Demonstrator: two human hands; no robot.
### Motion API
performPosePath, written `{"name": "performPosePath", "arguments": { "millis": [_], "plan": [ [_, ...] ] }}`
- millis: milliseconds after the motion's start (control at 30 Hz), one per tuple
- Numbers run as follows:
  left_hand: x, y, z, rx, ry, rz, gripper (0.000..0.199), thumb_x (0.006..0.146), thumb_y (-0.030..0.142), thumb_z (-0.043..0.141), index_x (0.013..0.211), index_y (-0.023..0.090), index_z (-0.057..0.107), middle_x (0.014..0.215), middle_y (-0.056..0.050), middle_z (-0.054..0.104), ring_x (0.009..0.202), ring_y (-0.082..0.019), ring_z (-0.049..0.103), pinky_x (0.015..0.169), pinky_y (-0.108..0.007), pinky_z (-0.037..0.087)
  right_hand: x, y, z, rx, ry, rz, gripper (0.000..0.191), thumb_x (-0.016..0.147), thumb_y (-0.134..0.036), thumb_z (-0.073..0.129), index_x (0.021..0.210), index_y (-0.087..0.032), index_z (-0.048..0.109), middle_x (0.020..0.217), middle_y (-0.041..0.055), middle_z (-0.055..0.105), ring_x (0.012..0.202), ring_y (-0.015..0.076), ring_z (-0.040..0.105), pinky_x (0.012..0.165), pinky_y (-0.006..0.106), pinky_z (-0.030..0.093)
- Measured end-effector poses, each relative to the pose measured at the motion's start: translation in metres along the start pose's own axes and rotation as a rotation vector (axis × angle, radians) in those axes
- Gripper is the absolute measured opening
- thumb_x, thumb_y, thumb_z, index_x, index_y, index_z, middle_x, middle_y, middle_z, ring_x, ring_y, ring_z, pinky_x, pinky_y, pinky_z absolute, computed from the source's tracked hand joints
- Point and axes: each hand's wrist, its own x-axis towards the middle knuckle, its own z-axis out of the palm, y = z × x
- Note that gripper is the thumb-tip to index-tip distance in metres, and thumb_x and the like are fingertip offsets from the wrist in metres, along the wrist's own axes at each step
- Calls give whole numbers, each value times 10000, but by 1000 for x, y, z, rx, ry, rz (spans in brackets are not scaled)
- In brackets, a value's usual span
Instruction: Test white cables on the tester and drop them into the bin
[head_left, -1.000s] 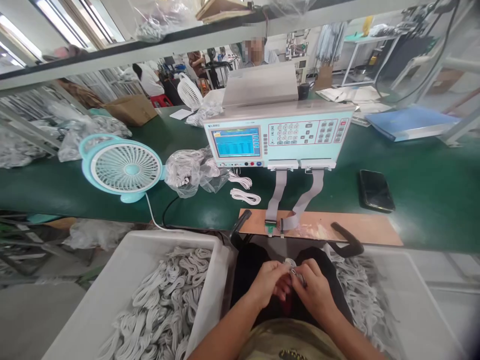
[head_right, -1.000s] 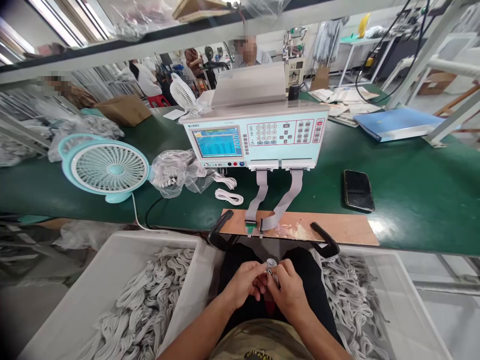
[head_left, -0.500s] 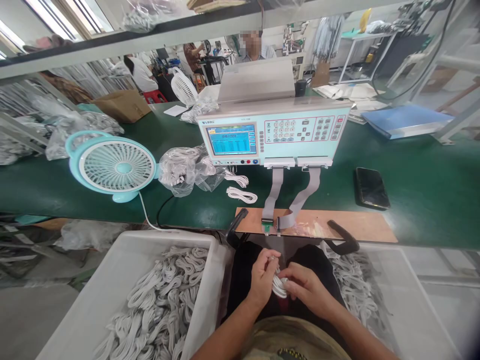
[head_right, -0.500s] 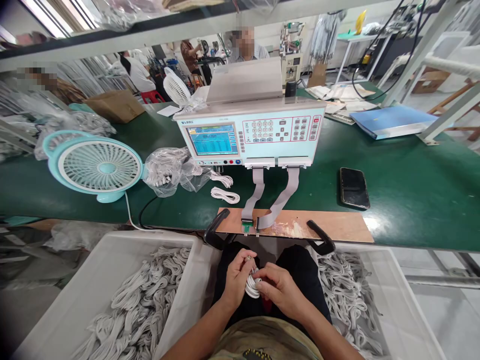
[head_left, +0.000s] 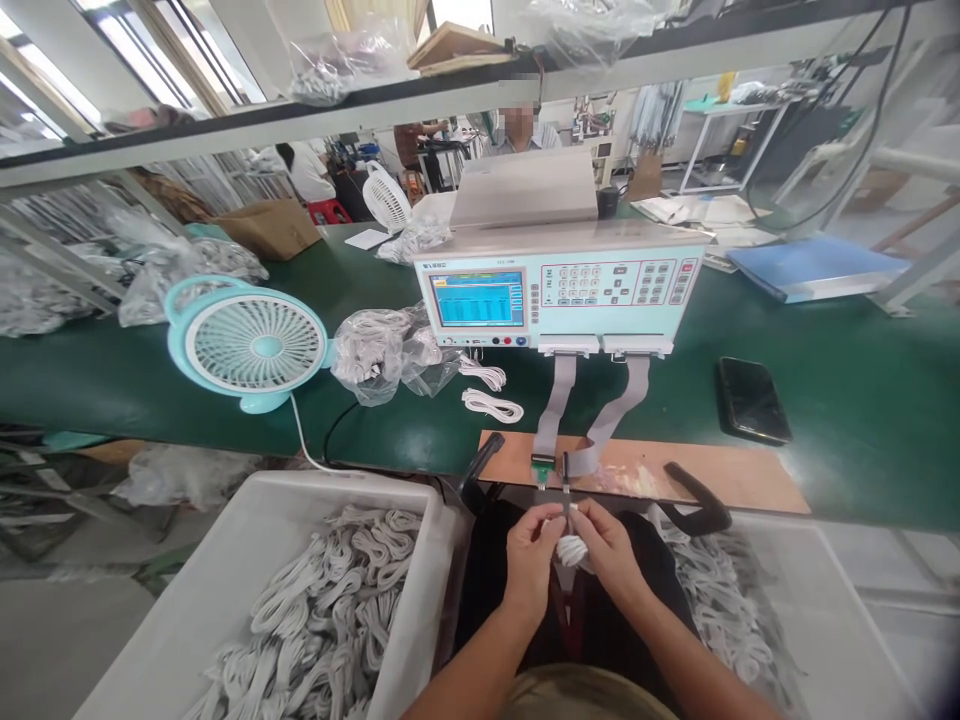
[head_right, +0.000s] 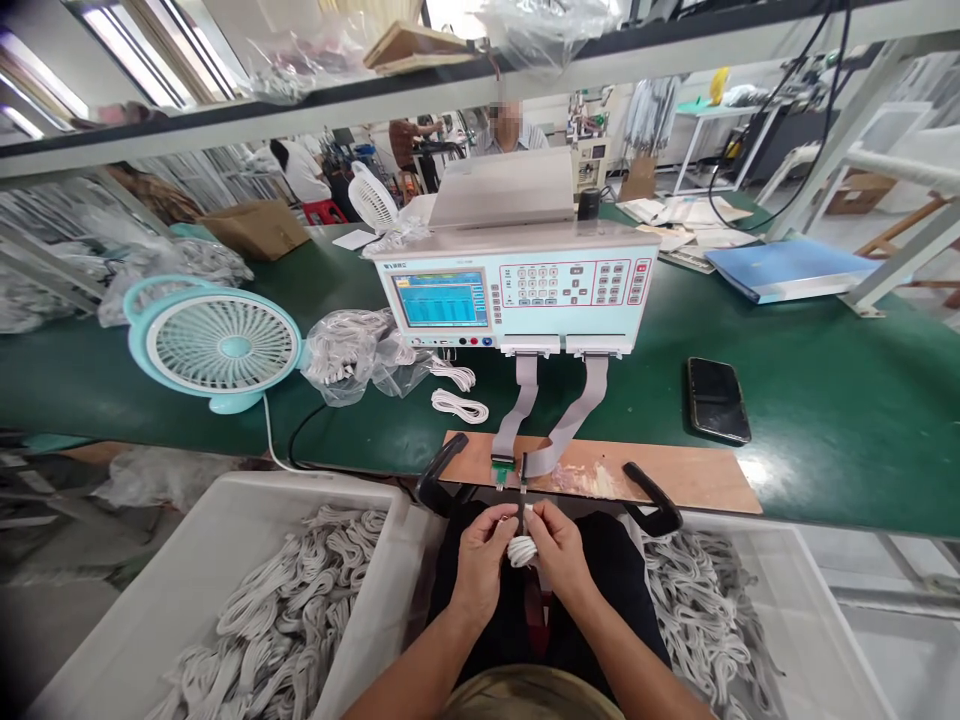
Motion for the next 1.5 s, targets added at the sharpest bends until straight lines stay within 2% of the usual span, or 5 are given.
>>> {"name": "performPosePath", "arguments": {
  "millis": [300,633,800,1333,1500],
  "plan": [
    [15,5,-9,-251,-37,-201,364,569,313,808,848,126,668,774,-33,653,655,-112,587,635,-222,468,12,3,2,-37,53,43,337,749,-489,664,712,-156,626,622,-4,555,579,145,473,564,253,391],
    [32,33,-29,363,-376,18,352,768,455,582,602,147,615,579,4,538,542,-110,455,523,-210,360,12,-5,11,195,111,223,364,658,-503,744,670,-160,622,559,-3,581,477,125,473,479,243,384],
    [35,28,-27,417,-238,147,337,783,365,539,520,155,540,554,14,465,587,-119,413,575,-223,324,13,-8,14,276,133,253,374,603,-481,791,677,-146,644,568,4,600,488,121,485,487,234,393],
    [31,15,-15,236,-111,111,351,769,432,553,569,147,600,566,2,496,590,-127,425,598,-237,353,15,-2,8,232,94,249,309,651,-454,768,691,-168,657,595,1,618,522,140,508,520,246,402],
    [29,3,-4,217,4,76,351,763,429,554,561,146,603,518,24,478,539,-111,412,554,-236,334,15,0,5,166,99,236,327,624,-467,774,718,-172,669,626,24,638,553,170,548,533,280,424]
  ]
}}
